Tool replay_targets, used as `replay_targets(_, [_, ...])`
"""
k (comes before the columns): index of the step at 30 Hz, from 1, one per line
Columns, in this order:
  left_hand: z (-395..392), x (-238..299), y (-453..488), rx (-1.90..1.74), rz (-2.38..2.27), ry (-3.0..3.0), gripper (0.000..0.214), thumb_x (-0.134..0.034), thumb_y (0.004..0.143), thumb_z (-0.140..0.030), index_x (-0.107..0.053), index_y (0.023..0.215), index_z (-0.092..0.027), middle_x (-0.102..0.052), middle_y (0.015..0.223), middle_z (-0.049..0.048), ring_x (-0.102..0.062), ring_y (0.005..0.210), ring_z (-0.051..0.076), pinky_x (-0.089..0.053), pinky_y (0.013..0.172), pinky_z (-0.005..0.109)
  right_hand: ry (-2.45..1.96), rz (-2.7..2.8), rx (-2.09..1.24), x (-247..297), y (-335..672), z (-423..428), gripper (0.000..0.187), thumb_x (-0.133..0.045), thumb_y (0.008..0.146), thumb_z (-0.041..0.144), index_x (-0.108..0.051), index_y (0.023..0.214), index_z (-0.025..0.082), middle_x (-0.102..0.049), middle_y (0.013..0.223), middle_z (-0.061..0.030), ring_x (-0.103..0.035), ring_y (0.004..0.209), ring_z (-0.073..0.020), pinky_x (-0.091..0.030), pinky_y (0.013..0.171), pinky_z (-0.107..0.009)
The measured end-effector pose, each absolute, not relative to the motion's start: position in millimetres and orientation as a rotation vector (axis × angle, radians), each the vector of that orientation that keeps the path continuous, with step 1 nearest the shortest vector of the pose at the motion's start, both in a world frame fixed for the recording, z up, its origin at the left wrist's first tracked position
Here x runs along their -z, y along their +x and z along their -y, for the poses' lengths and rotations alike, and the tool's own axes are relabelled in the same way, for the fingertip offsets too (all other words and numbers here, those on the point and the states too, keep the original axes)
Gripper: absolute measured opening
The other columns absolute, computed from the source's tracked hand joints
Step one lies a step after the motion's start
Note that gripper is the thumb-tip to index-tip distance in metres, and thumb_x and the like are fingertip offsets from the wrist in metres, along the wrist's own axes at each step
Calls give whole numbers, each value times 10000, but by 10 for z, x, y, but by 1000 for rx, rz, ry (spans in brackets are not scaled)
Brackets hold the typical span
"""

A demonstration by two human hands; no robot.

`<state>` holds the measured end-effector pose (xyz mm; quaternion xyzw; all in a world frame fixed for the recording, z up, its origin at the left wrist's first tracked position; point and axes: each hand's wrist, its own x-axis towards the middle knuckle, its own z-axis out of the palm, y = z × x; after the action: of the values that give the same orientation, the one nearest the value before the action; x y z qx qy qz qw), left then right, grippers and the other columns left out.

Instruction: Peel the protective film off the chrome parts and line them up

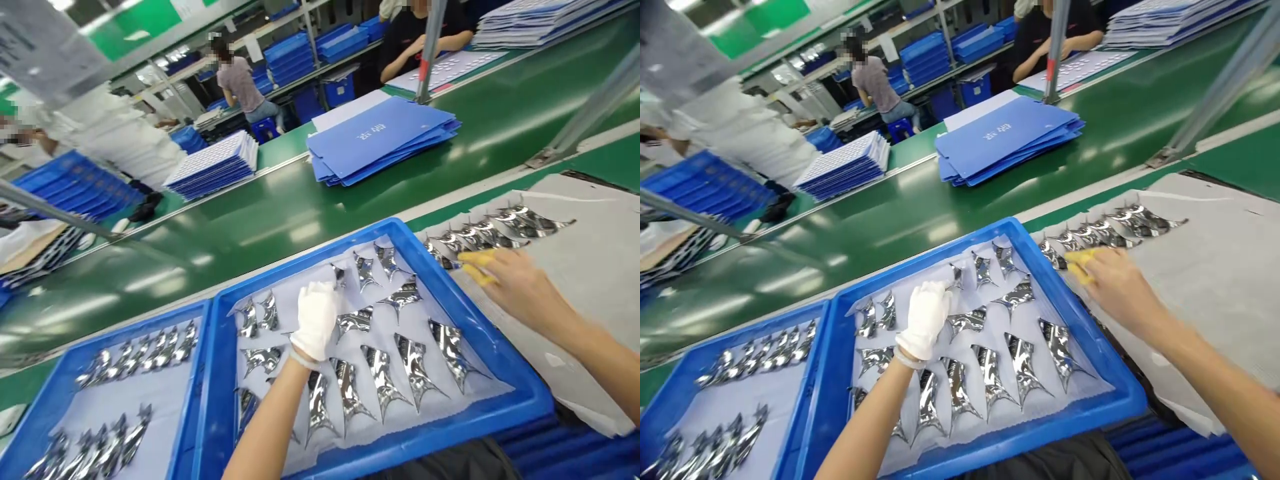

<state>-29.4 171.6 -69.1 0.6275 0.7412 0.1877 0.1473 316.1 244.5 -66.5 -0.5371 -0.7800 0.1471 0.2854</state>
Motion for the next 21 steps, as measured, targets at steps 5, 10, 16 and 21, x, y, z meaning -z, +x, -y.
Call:
replay_targets(5, [-1303,128,-363,-803,-1998,1688,243,-462,968,-301,-655,1058,-185,-706,1023,98,-657,945,232,-483,931,405,-1042,2115,-381,631,2730,-1837,276,-540,944,305,-619,1207,335,-677,1054,-59,-637,988,-250,-495,929,-416])
replay_targets(10, [-810,-185,-200,-1011,-1624,1320,219,-552,925,-344,-690,941,-175,-734,916,95,-687,792,208,-548,757,346,-914,2069,-907,408,2154,-1307,328,-505,973,321,-612,1282,286,-668,1024,-78,-637,936,-217,-532,829,-339])
replay_targets(16, [-478,-103,-97,-1229,-1611,864,238,-702,825,-370,-710,925,-155,-734,902,74,-661,812,184,-522,784,307,-724,1827,-1838,291,1689,-945,390,-523,953,497,-694,863,158,-630,760,-43,-541,663,-134,-474,643,-251])
replay_targets(21, [-283,-19,-170,-1335,-1706,760,272,-726,798,-374,-731,969,-163,-731,1039,84,-669,953,212,-509,901,324,-780,1448,-2174,289,1531,-782,425,-673,823,562,-662,854,138,-583,745,-15,-503,625,-103,-451,615,-233])
